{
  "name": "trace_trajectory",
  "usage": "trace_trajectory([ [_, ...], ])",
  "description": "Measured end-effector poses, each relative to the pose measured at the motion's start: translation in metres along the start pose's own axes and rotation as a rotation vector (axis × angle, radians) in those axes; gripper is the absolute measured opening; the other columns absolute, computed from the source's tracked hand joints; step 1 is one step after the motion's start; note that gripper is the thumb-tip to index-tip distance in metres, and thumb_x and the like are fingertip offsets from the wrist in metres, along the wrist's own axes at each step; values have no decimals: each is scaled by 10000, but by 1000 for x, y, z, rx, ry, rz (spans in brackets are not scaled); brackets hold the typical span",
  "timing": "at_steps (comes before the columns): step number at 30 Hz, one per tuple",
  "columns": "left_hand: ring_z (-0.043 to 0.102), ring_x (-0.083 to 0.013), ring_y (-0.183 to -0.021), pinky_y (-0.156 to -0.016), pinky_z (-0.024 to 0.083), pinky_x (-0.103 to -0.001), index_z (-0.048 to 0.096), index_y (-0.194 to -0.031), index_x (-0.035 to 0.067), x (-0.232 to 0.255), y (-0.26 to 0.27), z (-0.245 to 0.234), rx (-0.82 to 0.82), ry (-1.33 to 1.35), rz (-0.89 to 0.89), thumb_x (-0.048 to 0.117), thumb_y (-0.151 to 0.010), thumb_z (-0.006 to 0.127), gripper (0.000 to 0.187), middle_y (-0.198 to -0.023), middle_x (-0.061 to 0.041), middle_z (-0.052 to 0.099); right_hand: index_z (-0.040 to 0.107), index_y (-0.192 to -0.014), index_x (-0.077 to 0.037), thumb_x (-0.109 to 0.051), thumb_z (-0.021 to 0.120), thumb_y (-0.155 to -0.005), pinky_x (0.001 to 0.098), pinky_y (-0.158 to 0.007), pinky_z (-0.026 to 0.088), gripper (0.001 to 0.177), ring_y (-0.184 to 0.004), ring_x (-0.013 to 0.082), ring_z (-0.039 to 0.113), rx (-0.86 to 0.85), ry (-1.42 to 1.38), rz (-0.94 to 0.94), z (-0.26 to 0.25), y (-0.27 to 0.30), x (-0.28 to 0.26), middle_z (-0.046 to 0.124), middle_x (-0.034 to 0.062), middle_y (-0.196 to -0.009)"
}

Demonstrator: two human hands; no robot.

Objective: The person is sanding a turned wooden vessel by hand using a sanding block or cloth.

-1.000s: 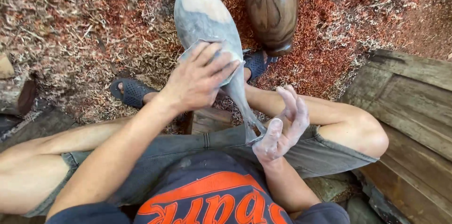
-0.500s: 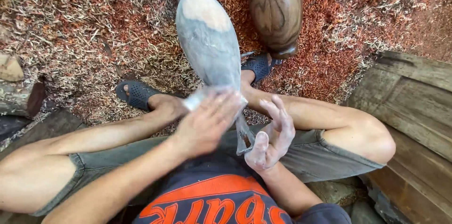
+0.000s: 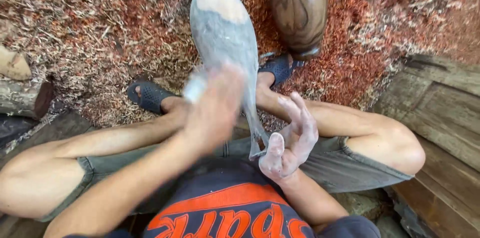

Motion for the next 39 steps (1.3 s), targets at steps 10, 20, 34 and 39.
trace_trajectory([
  [10, 376, -408, -1478, -1250, 269, -546, 510, -1458, -69, 7, -5, -3, -40, 129, 94, 5, -782, 575, 683, -1523, -236, 487, 301, -1554, 22, -284, 519, -1130, 446, -1226, 412, 566, -1421, 338, 525, -16, -25, -11, 2, -1, -2, 535, 252, -1460],
  [20, 385, -386, -1490, -1254, 228, -556, 526, -1439, -38, 23, 9, -5, -36, 172, 123, 4, -711, 586, 732, -1512, -213, 514, 321, -1531, 35, -283, 519, -1115, 438, -1170, 469, 560, -1352, 325, 593, 3, -47, 10, -1, 4, 4, 425, 293, -1542],
  [34, 364, -405, -1468, -1239, 221, -570, 523, -1445, -77, -12, -8, 1, -26, -4, -19, 85, -824, 574, 644, -1510, -247, 489, 291, -1542, 46, -295, 508, -1120, 427, -1209, 407, 584, -1368, 313, 559, -46, -32, 25, 10, 1, -4, 455, 284, -1529],
  [39, 348, -398, -1504, -1256, 228, -533, 516, -1414, -81, 38, 19, -8, -31, 103, 40, 118, -796, 596, 654, -1542, -266, 469, 290, -1545, 54, -289, 496, -1122, 433, -1218, 406, 582, -1383, 331, 530, -33, 29, -18, 7, 2, -2, 512, 270, -1483],
])
Point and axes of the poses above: each hand's wrist, its own y-axis away from the middle knuckle, its own z-axis out of the palm, x = y × z, the point moved 9 cm from there along -y, towards the middle knuckle
